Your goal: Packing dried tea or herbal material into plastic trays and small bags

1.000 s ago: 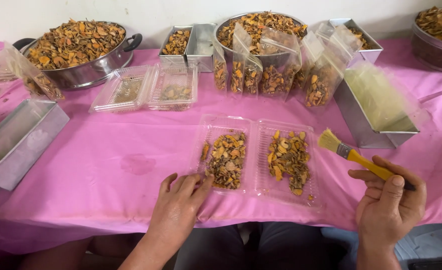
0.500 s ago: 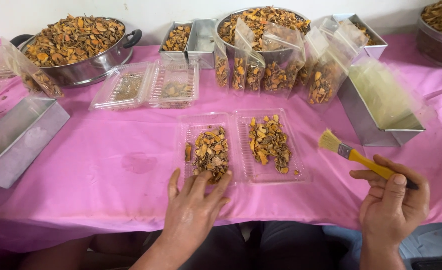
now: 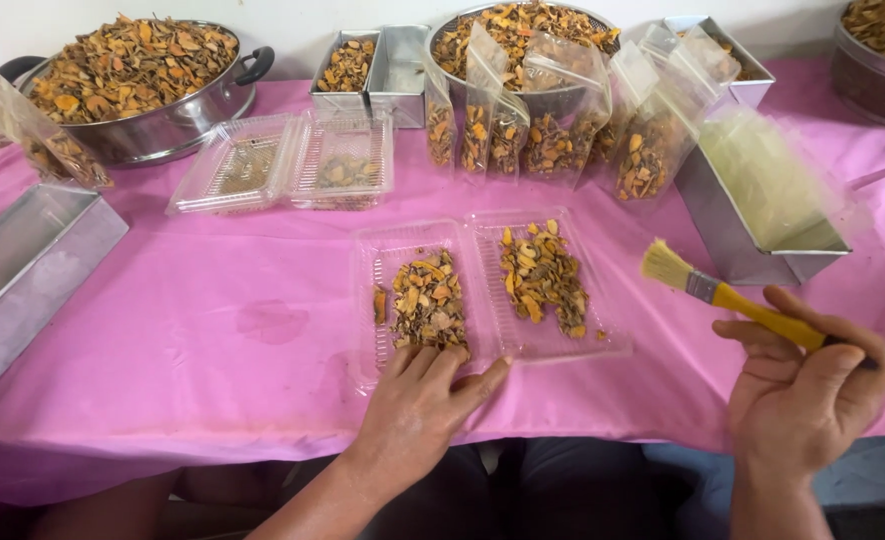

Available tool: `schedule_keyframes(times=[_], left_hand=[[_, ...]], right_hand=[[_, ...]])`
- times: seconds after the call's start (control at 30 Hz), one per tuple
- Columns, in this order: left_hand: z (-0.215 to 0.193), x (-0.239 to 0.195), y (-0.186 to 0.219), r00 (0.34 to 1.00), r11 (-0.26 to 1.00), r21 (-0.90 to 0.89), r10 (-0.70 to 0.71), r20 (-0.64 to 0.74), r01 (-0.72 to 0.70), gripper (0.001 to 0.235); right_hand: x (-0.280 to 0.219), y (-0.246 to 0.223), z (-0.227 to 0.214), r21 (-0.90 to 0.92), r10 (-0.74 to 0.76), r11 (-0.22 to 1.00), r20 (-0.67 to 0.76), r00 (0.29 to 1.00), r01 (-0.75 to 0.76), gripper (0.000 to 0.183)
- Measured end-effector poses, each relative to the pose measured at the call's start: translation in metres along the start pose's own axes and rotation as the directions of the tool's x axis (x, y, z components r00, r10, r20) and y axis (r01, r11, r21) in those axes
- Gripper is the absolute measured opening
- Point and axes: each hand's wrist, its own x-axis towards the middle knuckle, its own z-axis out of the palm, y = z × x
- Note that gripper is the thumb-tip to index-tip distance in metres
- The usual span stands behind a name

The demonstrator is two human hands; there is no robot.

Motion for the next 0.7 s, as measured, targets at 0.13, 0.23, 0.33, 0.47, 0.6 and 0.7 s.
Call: schedule_keyframes(times=[0.13, 0.23, 0.33, 0.47, 0.6, 0.7], left_hand=[[0.000, 0.001, -0.001, 1.000, 1.000, 0.024, 0.003, 0.021, -0.003, 0.062], [0.000, 0.002, -0.002, 0.997, 1.000, -0.020, -0.006, 0.073, 0.008, 0.069], [-0.001, 0.004, -0.001, 0.999, 0.999, -0.044, -0.013, 0.049, 0.015, 0.060], [-0.005, 0.007, -0.002, 0.999, 0.997, -0.079, -0.017, 0.051, 0.021, 0.053], [-0.006, 0.012, -0.005, 0.997, 0.996, -0.088, -0.008, 0.081, 0.015, 0.050], [-0.009, 0.016, -0.009, 0.989, 0.995, -0.102, 0.008, 0.148, 0.007, 0.054]], right_hand=[[0.041, -0.028, 0.040, 0.016, 0.004, 1.000, 0.159, 0.987, -0.006, 0.013], [0.081, -0.042, 0.094, -0.170, -0.087, 0.965, 0.514, 0.853, 0.200, 0.019], [0.114, -0.014, 0.125, -0.015, -0.111, 0.978, 0.807, 0.580, 0.209, 0.013], [0.125, 0.020, 0.150, -0.090, -0.001, 0.980, 0.890, 0.457, 0.178, 0.015], [0.124, 0.043, 0.156, -0.108, 0.032, 0.980, 0.916, 0.400, 0.168, 0.030], [0.118, 0.046, 0.152, -0.069, 0.019, 0.990, 0.925, 0.380, 0.119, 0.035]])
